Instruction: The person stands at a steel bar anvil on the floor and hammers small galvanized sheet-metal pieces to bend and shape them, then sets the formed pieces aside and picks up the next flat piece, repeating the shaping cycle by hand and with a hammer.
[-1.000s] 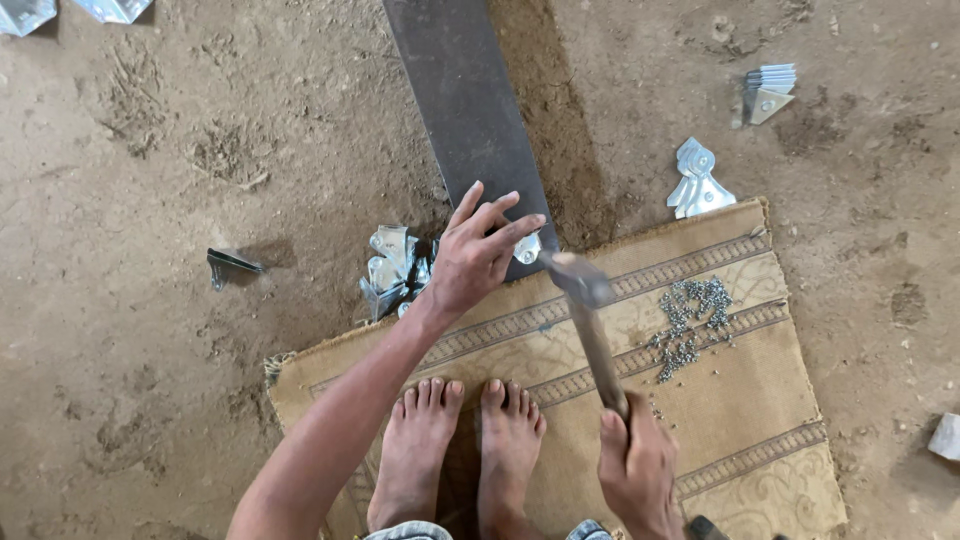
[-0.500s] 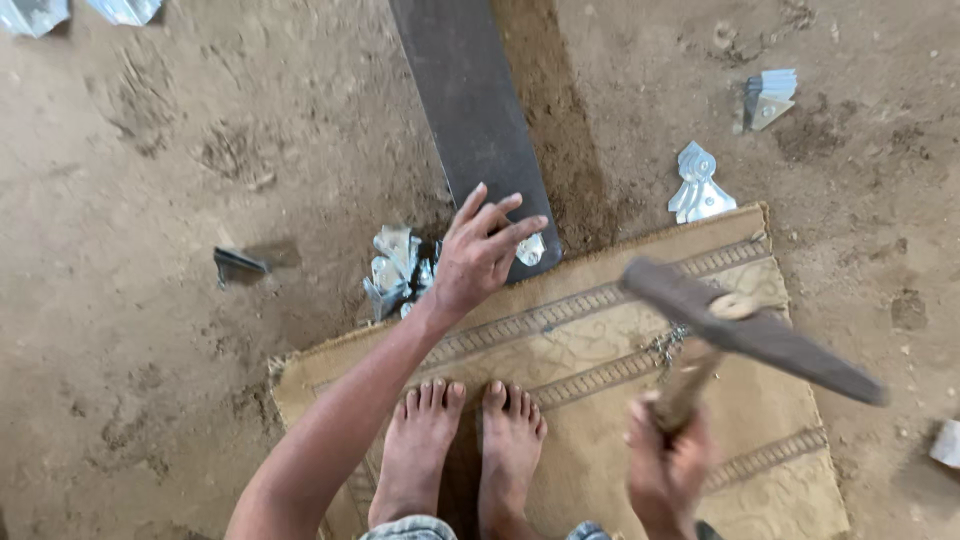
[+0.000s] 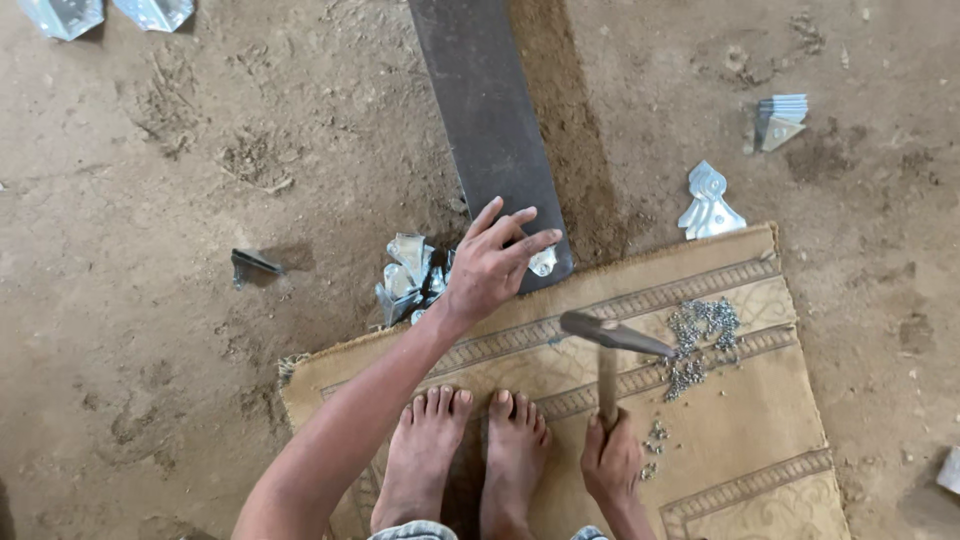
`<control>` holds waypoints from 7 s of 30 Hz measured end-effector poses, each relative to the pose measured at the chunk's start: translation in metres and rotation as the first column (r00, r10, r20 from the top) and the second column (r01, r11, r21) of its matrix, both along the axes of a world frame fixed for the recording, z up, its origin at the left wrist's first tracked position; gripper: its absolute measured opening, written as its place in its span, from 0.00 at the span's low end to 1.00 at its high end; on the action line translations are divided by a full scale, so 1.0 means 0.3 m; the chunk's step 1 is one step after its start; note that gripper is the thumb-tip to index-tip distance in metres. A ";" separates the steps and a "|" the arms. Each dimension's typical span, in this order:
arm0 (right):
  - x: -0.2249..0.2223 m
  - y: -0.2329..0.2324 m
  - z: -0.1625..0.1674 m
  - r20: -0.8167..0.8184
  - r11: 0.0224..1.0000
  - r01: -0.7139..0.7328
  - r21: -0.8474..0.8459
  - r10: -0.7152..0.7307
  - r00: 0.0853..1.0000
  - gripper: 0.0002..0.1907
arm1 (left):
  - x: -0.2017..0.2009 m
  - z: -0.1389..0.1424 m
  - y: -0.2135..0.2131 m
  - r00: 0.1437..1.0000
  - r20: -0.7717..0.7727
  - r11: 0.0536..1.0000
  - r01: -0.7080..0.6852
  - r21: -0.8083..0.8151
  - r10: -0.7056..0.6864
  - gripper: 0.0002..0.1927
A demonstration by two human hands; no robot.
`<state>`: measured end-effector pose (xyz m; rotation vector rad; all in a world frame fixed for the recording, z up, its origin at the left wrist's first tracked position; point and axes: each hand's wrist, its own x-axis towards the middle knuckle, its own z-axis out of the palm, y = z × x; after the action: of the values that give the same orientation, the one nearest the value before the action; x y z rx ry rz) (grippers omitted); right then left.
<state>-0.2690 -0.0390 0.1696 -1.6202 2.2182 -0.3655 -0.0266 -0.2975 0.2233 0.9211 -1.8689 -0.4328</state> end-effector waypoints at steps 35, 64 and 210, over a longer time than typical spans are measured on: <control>-0.240 0.044 -0.005 0.013 0.920 0.213 -0.328 -0.221 0.975 0.05 | 0.462 -0.046 -0.056 0.795 0.606 0.946 -0.182 0.269 -0.019 0.19; 0.077 0.103 0.228 0.234 0.963 0.199 0.179 -0.239 0.942 0.21 | 0.039 0.013 0.006 0.992 -0.129 0.994 0.019 0.112 -0.005 0.08; -0.366 0.044 -0.091 -0.002 0.922 0.285 -0.260 -0.296 0.955 0.10 | 0.758 0.098 0.193 0.623 0.611 0.725 -0.679 0.113 0.489 0.31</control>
<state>-0.3787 -0.0259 0.1423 -1.4241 2.5367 -0.7354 0.2007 -0.2397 0.2526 2.0056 -1.8414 -0.0561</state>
